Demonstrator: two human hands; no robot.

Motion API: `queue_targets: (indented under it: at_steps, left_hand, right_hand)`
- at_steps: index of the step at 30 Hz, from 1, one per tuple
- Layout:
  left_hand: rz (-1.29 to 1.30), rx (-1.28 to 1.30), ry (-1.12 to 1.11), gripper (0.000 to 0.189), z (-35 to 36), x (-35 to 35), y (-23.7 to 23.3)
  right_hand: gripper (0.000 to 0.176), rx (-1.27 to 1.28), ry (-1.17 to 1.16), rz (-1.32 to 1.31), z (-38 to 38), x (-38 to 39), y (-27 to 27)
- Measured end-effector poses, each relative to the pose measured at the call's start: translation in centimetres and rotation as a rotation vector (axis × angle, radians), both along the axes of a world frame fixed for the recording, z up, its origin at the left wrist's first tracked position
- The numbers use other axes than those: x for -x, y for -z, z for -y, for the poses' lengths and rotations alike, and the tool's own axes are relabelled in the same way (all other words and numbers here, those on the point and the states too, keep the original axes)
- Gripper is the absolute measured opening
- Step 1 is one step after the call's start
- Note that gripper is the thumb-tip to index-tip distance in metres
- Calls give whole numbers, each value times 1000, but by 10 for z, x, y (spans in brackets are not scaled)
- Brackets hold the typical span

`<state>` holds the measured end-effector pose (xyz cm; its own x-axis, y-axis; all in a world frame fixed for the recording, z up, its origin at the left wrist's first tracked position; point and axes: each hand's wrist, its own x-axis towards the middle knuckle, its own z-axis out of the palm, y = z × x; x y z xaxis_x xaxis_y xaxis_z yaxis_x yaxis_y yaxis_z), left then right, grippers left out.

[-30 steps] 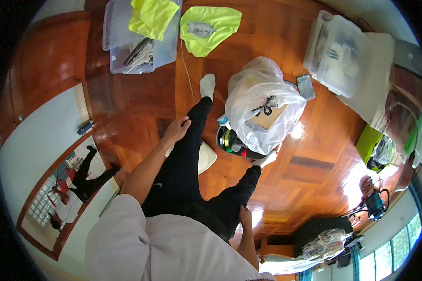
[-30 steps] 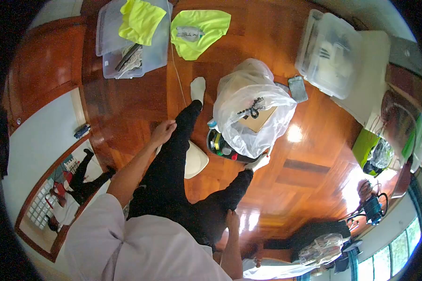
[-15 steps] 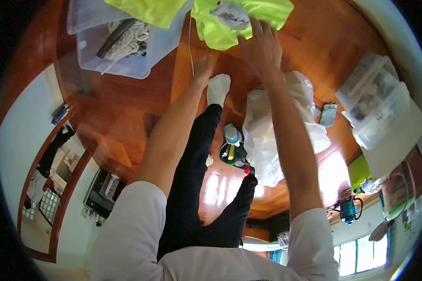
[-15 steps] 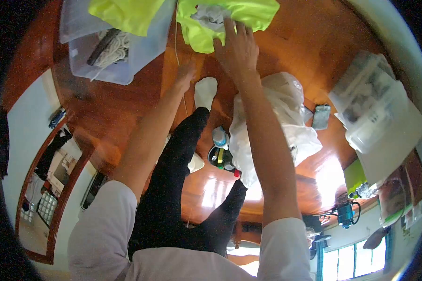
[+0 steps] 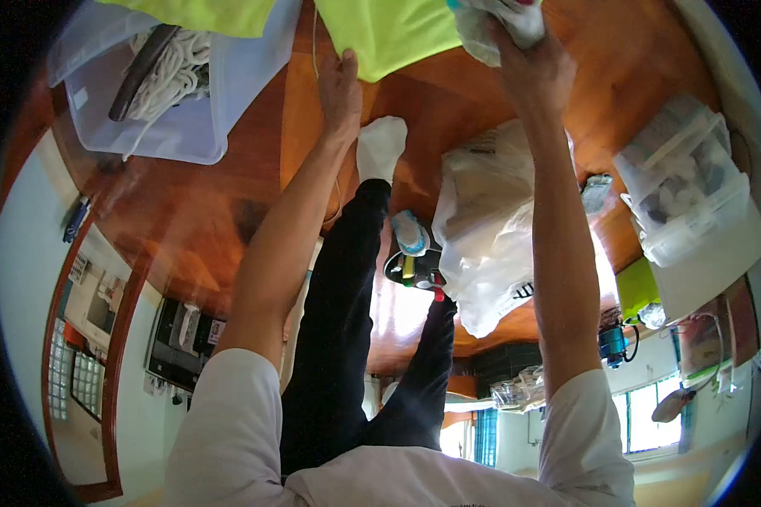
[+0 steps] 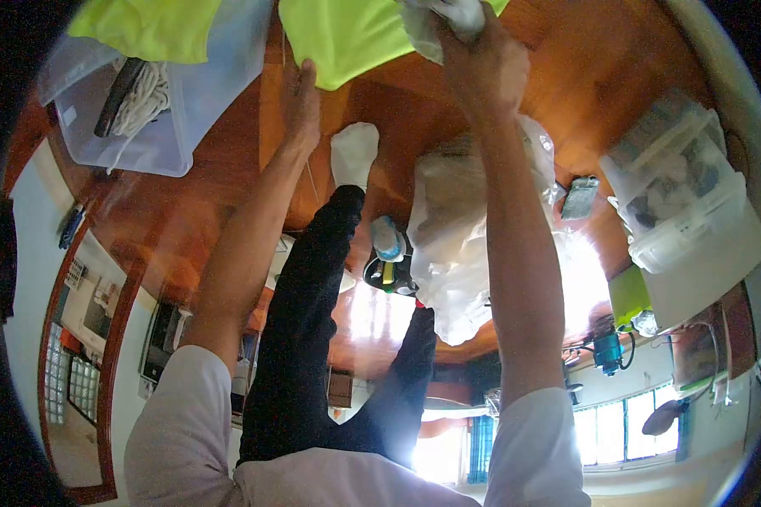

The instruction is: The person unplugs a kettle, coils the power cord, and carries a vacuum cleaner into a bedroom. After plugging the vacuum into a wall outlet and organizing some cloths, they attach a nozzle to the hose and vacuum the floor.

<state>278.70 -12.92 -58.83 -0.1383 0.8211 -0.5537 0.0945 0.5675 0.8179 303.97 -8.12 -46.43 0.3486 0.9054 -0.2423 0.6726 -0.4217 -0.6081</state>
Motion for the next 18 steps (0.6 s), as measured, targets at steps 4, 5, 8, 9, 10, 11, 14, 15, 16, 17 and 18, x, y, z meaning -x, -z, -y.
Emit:
queue_targets:
  at_steps: [4,5,8,9,10,11,14,15,16,17,18]
  left_hand:
    - [97,37,-51,45,3,4,-7]
    - [242,191,-95,45,3,2,-11]
    - [318,344,-85,46,-4,-16,-25]
    - [246,336,-46,45,-12,-25,-35]
    - [244,333,-37,45,-24,-36,-43]
    - [404,179,-33,41,-42,-52,-57]
    - [381,-16,144,54,-106,-100,-117]
    - [252,17,139,73,-115,-104,-126]
    - [244,6,149,73,-118,-99,-110]
    - [172,-44,125,60,-121,-86,-75]
    - [103,-91,101,47,-122,-75,-45]
  right_hand:
    - [39,-79,109,-17,40,-16,-36]
    - [39,-81,119,-14,51,-18,-46]
    - [37,71,146,31,86,-21,-67]
    - [37,68,154,31,99,-23,-71]
    - [37,8,148,-6,112,-24,-73]
    - [38,-49,143,-43,123,-25,-71]
    - [42,-2,185,-60,145,-26,-82]
    - [45,117,254,-123,151,-23,-92]
    - [51,163,248,-142,158,-27,-92]
    - [51,146,258,-149,163,-28,-90]
    - [53,116,240,-124,169,-29,-88]
